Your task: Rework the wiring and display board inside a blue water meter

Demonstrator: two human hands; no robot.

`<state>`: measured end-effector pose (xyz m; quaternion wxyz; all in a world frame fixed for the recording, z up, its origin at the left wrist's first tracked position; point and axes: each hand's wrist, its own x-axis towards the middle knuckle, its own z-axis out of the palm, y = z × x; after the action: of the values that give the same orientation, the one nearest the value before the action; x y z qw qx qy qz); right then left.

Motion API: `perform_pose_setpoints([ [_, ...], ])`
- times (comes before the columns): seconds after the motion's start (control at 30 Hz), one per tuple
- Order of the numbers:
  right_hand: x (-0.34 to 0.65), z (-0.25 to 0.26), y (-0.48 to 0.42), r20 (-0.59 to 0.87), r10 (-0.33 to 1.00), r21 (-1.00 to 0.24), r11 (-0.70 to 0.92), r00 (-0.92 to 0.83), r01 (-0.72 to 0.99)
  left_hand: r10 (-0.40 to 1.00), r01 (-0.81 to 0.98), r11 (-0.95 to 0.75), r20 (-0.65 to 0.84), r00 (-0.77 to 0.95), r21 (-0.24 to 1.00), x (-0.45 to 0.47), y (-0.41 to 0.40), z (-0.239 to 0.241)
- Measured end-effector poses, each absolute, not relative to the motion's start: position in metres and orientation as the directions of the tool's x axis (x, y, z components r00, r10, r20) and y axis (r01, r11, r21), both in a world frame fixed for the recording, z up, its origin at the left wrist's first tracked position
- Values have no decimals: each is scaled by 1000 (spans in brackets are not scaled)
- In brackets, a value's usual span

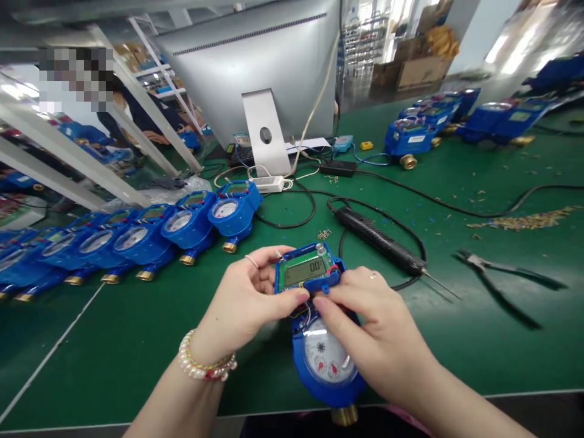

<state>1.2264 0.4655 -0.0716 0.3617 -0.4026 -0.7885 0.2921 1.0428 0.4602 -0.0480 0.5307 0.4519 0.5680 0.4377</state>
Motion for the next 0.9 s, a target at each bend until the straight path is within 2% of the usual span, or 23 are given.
perform_pose_setpoints([
  [0.2, 1217, -70, 468, 288, 882, -806, 433, -373, 403, 986, -8, 164, -164, -19, 986, 1045, 462, -48],
  [0.5, 1210, -69, 467, 241, 929, -834, 346, -279, 431, 982, -82, 182, -176, 68, 980, 1040, 465, -55],
  [0.73, 1214, -71, 466, 223, 930, -850, 332, -291, 409, 982, -108, 186, -181, 57, 976, 1042, 464, -55],
  [0.9, 1217, -72, 468, 254, 904, -877, 365, -343, 313, 980, -115, 197, -190, 65, 974, 1043, 463, -55],
])
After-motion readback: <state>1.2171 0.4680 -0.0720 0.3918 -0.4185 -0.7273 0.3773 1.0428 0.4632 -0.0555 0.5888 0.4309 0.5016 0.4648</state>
